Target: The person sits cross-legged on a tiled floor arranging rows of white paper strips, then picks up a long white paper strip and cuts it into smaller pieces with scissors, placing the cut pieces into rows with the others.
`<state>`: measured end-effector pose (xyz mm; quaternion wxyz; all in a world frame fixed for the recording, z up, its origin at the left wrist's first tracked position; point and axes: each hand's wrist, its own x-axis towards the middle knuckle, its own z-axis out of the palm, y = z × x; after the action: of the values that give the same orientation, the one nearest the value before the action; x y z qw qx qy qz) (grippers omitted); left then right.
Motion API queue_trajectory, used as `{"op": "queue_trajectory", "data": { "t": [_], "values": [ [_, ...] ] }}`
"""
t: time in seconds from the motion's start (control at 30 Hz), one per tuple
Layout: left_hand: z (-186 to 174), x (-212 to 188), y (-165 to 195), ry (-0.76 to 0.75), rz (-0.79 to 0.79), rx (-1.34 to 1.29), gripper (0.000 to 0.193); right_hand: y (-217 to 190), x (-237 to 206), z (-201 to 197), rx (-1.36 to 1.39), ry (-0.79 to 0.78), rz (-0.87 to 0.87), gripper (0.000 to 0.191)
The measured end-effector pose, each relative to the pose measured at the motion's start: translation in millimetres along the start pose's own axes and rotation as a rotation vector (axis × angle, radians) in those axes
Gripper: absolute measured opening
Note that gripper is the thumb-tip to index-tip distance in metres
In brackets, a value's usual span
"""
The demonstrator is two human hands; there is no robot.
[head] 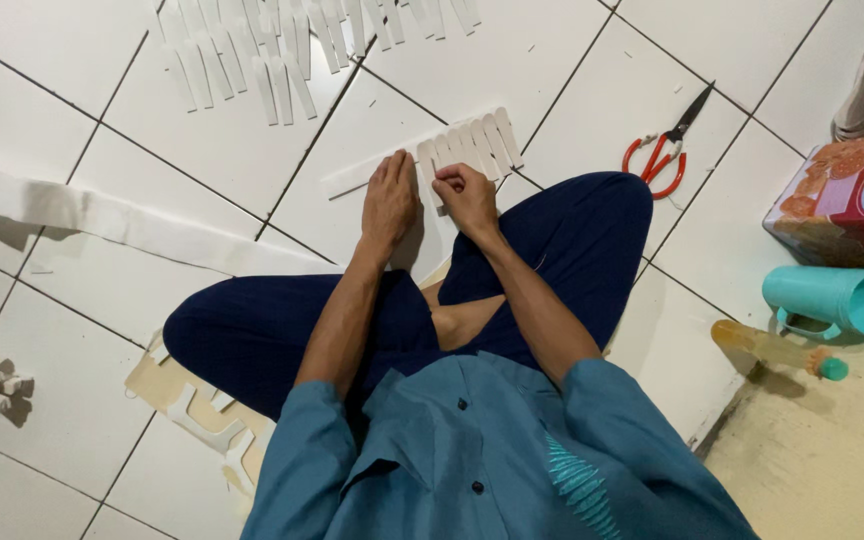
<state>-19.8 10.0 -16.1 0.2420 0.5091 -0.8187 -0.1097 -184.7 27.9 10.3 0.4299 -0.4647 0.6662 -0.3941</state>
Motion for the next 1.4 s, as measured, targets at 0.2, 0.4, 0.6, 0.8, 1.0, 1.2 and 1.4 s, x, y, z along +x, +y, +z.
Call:
{"op": "queue_trajectory", "data": {
  "t": [0.2,0.4,0.6,0.8,1.0,1.2,1.4],
  "values": [
    [2.5,-3.3,1.2,0.003,-0.039,-0.036,0.049,0.7,1.5,3.6,-0.118,-0.046,0.034,0.023],
    [8.0,-13.8,1.7,-0.003,-0.034,-0.069,0.048,9.1,-2.5,2.5,-0.138,-0.033,0.028,0.023],
    [10.0,-18.4,6.5,0.014,-0.057,-0.077,0.046,14.2,-3.5,0.2,-0.142,-0.057,0.062,0.025],
    [6.6,-18.7,10.2,0.002,-0.04,-0.053,0.042,13.2,-3.1,-0.7,-0.124,-0.061,0.064,0.026],
    [6.1,-17.5,18.0,0.004,-0.003,0.043,0.044,-2.0,-7.5,-4.3,-0.224,0.063,0.087,0.029],
    [4.5,-9.9,18.7,0.065,-0.002,-0.033,0.049,-46.9,14.8,21.9,-0.124,0.007,-0.268,0.026],
    [7.5,-3.8,2.5,-0.398,-0.06,0.05,0.026,-97.7,60.5,93.6,-0.213,-0.188,-0.413,0.025]
  ]
}}
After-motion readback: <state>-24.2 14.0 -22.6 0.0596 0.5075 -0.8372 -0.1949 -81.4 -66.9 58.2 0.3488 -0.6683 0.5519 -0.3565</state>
